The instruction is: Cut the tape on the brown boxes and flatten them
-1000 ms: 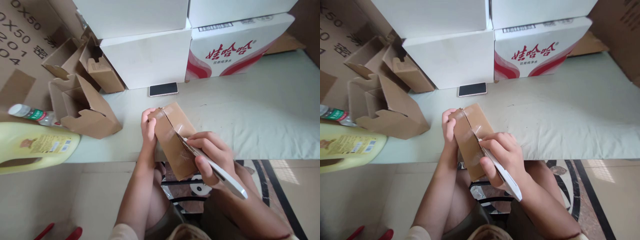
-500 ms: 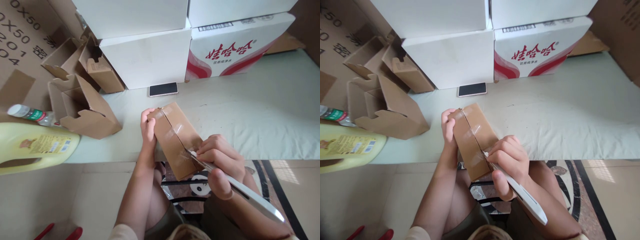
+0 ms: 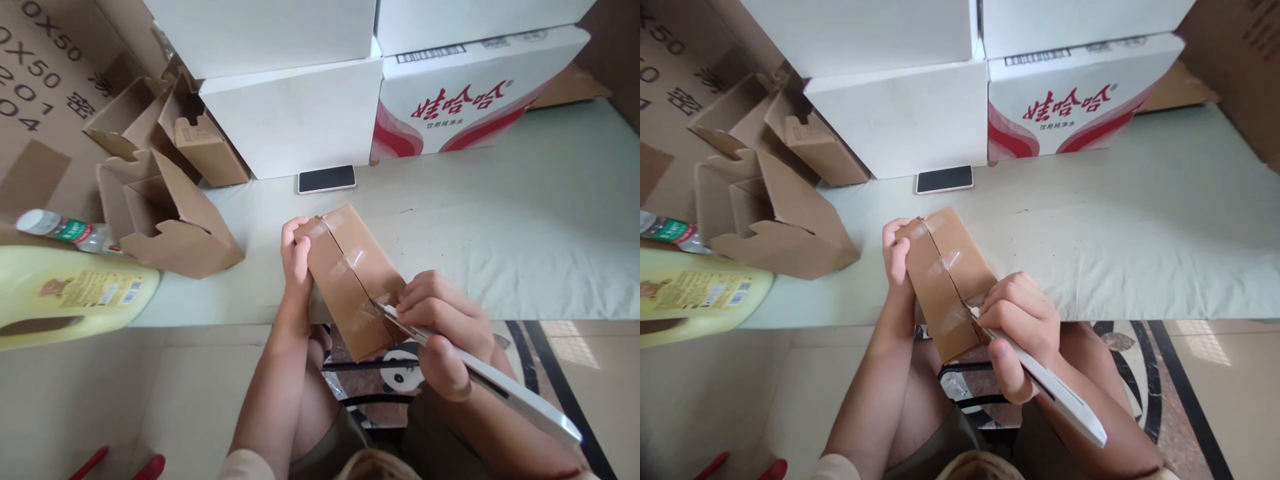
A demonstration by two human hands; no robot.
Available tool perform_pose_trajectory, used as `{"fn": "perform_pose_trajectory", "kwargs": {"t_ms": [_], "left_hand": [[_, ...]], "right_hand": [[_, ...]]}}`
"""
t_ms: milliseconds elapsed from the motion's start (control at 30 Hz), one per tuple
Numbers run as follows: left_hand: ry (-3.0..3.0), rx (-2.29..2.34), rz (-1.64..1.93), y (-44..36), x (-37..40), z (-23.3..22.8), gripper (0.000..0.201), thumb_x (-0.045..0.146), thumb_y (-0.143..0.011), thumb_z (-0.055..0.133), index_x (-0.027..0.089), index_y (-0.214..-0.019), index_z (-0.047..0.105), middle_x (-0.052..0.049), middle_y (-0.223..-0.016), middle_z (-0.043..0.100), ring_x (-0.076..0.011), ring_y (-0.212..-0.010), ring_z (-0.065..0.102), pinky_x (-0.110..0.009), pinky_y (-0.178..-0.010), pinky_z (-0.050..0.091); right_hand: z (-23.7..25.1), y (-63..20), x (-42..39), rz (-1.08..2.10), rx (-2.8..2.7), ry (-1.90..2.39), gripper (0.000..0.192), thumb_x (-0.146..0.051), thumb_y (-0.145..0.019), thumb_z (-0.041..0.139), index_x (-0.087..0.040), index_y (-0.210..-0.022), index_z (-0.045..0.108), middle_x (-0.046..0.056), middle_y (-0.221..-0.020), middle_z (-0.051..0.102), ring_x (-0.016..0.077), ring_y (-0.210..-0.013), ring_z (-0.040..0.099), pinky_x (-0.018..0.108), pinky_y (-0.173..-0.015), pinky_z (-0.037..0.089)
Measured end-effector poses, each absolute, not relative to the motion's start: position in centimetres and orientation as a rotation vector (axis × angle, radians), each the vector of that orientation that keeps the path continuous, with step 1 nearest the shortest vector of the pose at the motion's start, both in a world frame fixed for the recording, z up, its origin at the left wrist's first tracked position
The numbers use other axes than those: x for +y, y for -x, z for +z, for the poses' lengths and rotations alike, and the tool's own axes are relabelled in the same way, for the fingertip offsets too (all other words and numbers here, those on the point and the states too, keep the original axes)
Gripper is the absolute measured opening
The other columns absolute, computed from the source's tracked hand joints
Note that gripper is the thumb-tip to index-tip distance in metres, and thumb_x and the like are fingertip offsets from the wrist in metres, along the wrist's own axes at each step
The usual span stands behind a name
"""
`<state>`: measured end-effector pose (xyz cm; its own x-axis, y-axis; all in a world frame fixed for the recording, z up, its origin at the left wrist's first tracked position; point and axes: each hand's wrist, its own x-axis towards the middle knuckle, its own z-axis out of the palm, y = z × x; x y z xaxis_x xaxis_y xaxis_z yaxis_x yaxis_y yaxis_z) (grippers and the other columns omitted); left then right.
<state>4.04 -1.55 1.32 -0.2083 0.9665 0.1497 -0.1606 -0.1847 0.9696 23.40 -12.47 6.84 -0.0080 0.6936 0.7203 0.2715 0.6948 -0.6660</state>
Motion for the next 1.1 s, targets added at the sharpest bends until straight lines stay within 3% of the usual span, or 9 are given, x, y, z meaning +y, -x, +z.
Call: {"fn": "perform_pose_trajectory", "kwargs": {"t_ms": [1100], "left_hand": [[-1.096, 1.127, 1.541, -3.99, -1.46, 1.16, 0.037, 0.049, -0.081, 0.067, 0.026, -0.109, 0.061, -0.001, -0.088, 0.068, -0.0170, -0.068, 0.059, -0.029, -0.062, 0.045]], "right_hand": [[6.76, -23.57, -12.23, 0.459, -1.557, 0.778, 0.020, -0.026, -0.095, 0.046, -0.023, -0.082, 0.061, 0.004, -0.071, 0.060, 0.0189, -0.063, 0.058, 0.038, -0.058, 0.049]]}}
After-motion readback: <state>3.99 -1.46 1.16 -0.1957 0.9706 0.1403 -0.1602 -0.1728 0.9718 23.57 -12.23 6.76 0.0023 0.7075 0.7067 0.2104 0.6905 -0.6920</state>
